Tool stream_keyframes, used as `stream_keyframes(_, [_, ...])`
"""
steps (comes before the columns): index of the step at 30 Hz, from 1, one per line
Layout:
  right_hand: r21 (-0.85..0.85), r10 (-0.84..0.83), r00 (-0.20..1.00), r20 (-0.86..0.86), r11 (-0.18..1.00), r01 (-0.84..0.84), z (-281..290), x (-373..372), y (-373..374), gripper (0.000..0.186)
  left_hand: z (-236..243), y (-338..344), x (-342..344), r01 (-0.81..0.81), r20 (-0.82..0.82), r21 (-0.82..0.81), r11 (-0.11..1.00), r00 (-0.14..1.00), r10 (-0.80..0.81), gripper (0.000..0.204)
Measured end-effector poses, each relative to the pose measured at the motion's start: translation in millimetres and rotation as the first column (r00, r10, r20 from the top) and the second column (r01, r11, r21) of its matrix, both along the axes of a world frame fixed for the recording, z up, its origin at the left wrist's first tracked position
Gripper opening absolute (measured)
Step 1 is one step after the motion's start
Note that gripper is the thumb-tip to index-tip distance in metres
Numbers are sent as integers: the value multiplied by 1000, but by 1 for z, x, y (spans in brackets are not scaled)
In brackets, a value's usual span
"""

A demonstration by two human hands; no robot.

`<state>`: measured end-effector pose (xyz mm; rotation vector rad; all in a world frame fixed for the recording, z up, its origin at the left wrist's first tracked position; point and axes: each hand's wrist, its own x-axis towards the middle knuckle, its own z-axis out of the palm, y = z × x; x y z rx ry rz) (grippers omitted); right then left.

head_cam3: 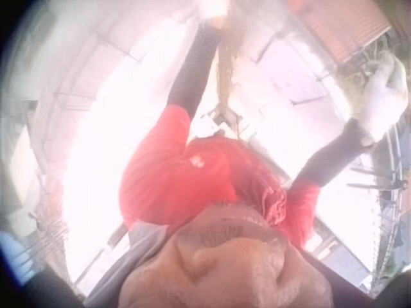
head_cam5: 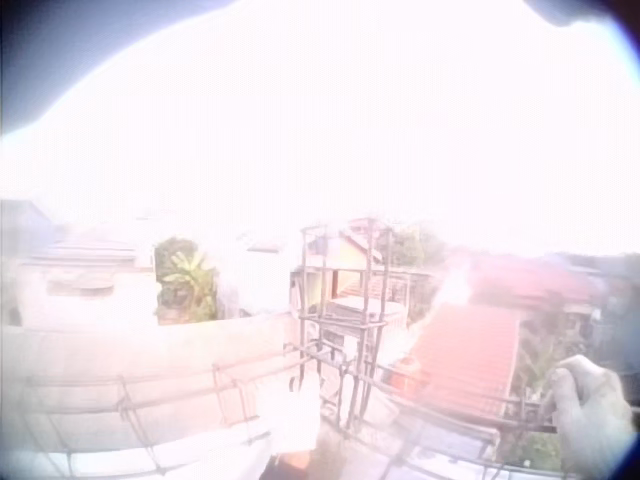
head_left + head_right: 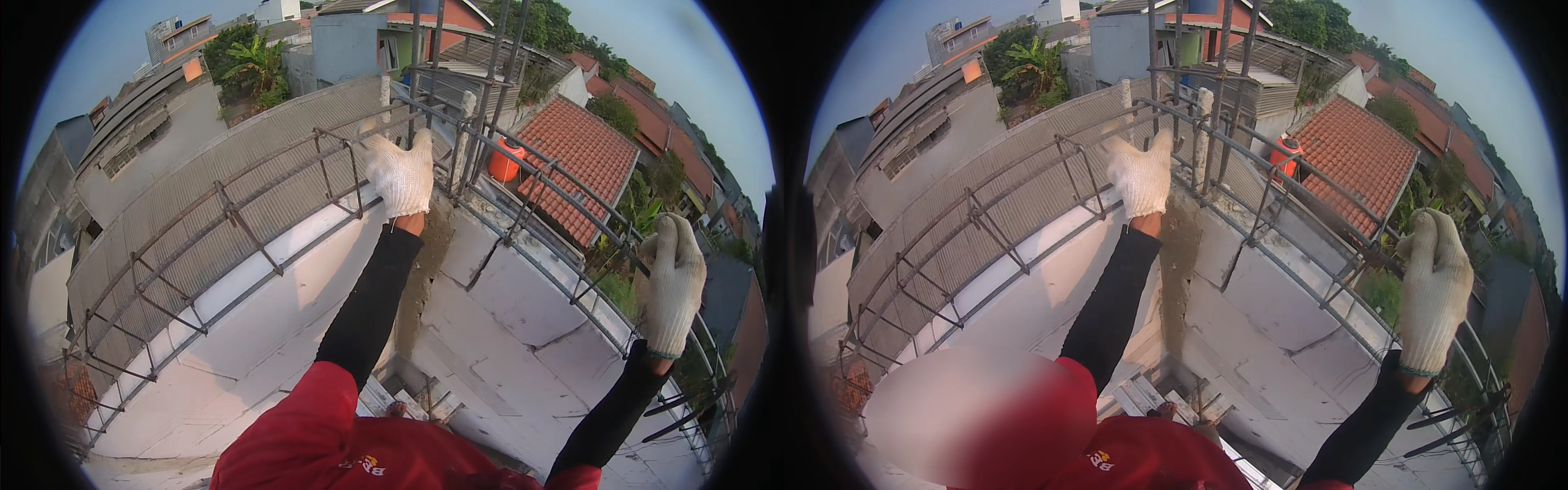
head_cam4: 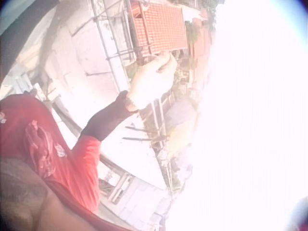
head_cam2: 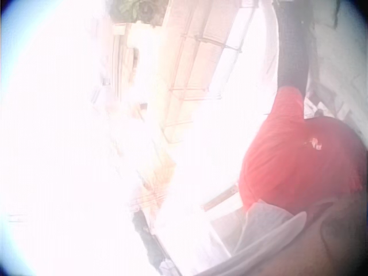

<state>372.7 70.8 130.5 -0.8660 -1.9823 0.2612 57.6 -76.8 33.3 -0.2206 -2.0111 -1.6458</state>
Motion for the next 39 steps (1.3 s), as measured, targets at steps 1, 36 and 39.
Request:
stream_keyframes(1, [3, 8, 1000, 10, 1000, -8, -1, 2, 1, 37, -1, 3, -18, -55, -108, -24, 998, 993, 52, 80])
stream_keyframes(36, [-21, 5, 999, -54, 1000, -6, -2, -3, -4, 33, -7, -10, -33, -41, -140, 64, 997, 989, 50, 64])
stream_keyframes(39, [-35, -12, 998, -62, 999, 10, -2, -1, -6, 31, -21, -12, -15, 218, -194, 164, 962, 963, -185, 57])
